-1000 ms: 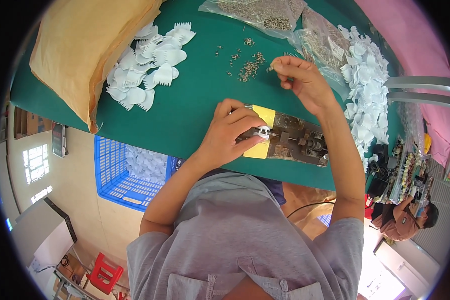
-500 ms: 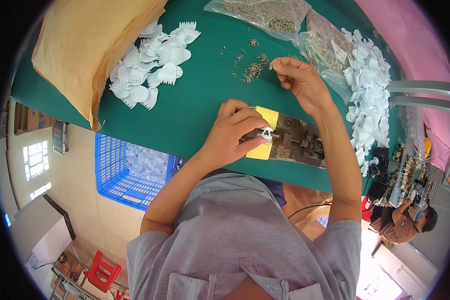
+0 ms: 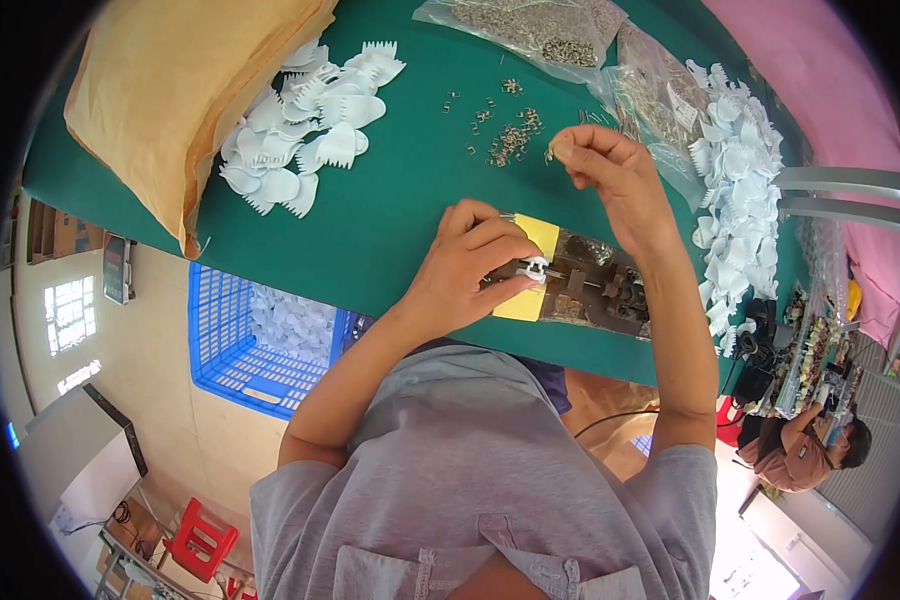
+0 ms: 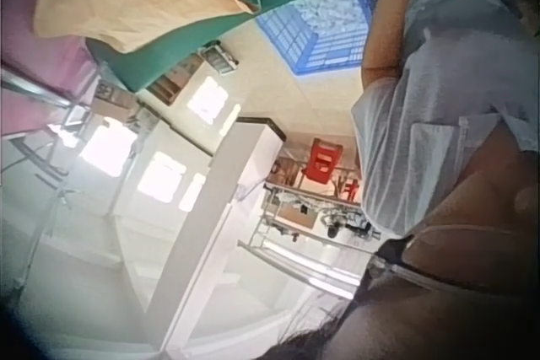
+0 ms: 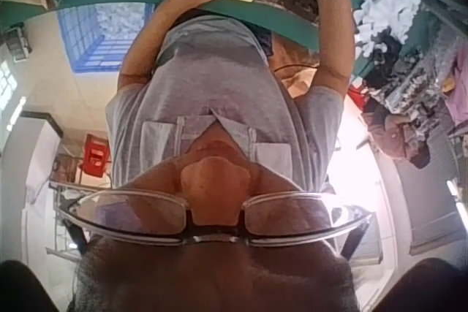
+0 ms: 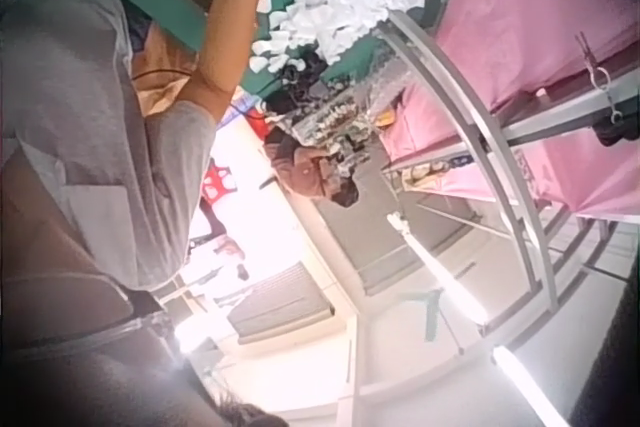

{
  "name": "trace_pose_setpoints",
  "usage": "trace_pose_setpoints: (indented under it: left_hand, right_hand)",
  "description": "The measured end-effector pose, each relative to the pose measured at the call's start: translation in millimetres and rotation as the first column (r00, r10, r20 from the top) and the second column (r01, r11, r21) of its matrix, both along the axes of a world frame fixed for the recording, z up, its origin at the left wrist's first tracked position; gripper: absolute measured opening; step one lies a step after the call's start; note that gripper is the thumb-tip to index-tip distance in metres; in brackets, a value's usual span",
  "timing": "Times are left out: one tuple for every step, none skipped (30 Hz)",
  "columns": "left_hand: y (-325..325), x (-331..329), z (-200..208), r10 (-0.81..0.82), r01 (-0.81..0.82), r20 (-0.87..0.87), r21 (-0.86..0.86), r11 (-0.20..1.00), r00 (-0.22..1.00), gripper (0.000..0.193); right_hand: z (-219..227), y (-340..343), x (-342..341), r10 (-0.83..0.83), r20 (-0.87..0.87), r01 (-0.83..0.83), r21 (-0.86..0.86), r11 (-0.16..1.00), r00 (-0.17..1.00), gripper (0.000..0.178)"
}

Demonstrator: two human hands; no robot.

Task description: The person assembles hair clips by placing a white plastic piece and a metal spring into a jig, inserting a metal pin, and pressing a lever to secure the hinge. The finished clips are then removed from the jig and placed onto the table.

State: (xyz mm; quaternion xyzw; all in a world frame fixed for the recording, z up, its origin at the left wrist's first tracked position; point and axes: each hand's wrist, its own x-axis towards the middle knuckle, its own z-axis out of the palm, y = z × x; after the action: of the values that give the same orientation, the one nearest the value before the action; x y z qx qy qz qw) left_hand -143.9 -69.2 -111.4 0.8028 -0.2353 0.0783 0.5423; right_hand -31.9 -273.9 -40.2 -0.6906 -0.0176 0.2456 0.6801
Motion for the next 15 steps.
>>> trace_pose_setpoints:
  left_hand:
    - [0.1, 0.3, 0.1, 0.000, 0.000, 0.000, 0.000, 1.000, 1.000, 0.032]
    - [0.2, 0.3, 0.3, 0.002, -0.002, -0.002, -0.003, 1.000, 1.000, 0.032]
    - [0.2, 0.5, 0.3, 0.004, -0.004, -0.004, -0.006, 1.000, 1.000, 0.032]
    - [0.2, 0.2, 0.2, 0.001, -0.001, -0.006, -0.005, 1.000, 1.000, 0.032]
    - [0.2, 0.8, -0.1, -0.002, 0.002, -0.006, -0.005, 1.000, 1.000, 0.032]
    - [0.3, 0.4, -0.3, -0.004, 0.004, -0.007, -0.005, 1.000, 1.000, 0.032]
    - [0.1, 0.8, -0.4, -0.003, 0.003, -0.006, -0.006, 1.000, 1.000, 0.032]
    - [0.1, 0.8, -0.5, -0.001, 0.001, 0.000, -0.003, 1.000, 1.000, 0.032]
    - [0.0, 0.9, -0.7, 0.000, 0.000, 0.006, 0.000, 1.000, 1.000, 0.032]
    - [0.2, 0.5, -0.7, 0.002, -0.002, 0.005, 0.001, 1.000, 1.000, 0.032]
    - [0.0, 0.5, -0.7, 0.001, -0.001, 0.001, 0.000, 1.000, 1.000, 0.032]
    - [0.3, 0.2, -0.8, 0.001, -0.001, -0.002, -0.002, 1.000, 1.000, 0.033]
    - [0.2, 0.0, -1.0, 0.001, -0.001, -0.003, -0.003, 1.000, 1.000, 0.033]
    - [0.5, -0.3, -1.3, 0.001, -0.001, -0.001, -0.001, 1.000, 1.000, 0.033]
    - [0.4, -0.9, -1.5, 0.002, -0.002, 0.002, 0.000, 1.000, 1.000, 0.033]
  right_hand:
    - [4.9, 0.0, -4.9, 0.006, 0.067, -0.006, 0.000, 1.000, 0.998, 0.016]
    - [7.1, 0.4, -7.0, 0.012, 0.134, -0.012, 0.000, 1.000, 0.991, 0.015]
    - [6.3, 3.5, -6.8, 0.012, 0.134, -0.012, 0.000, 1.000, 0.991, 0.015]
    - [4.8, 8.7, -8.7, -0.003, 0.364, 0.082, -0.200, 0.976, 0.931, 0.014]
    - [3.1, 12.2, -9.9, 0.034, 0.571, 0.216, -0.365, 0.906, 0.821, 0.013]
    - [-1.2, 13.2, -7.4, -0.021, 0.472, 0.199, -0.332, 0.922, 0.882, 0.012]
    - [-2.4, 13.2, -8.2, -0.020, 0.473, 0.199, -0.333, 0.922, 0.881, 0.012]
    - [-3.0, 13.0, -10.2, -0.068, 0.407, 0.182, -0.247, 0.952, 0.911, 0.012]
    - [-3.1, 12.8, -11.9, -0.110, 0.334, 0.170, -0.158, 0.973, 0.936, 0.012]
    - [-3.1, 12.7, -14.3, -0.109, 0.332, 0.169, -0.157, 0.973, 0.937, 0.012]
    - [-3.0, 12.0, -16.5, -0.122, 0.296, 0.166, -0.128, 0.978, 0.947, 0.013]
    - [-3.2, 12.0, -17.9, -0.133, 0.259, 0.163, -0.098, 0.982, 0.957, 0.014]
    - [-3.2, 12.0, -18.6, -0.134, 0.258, 0.164, -0.099, 0.981, 0.957, 0.014]
    - [-3.3, 12.4, -19.4, -0.131, 0.241, 0.155, -0.082, 0.984, 0.962, 0.015]
    - [-3.3, 12.3, -20.3, -0.129, 0.224, 0.147, -0.065, 0.987, 0.966, 0.016]
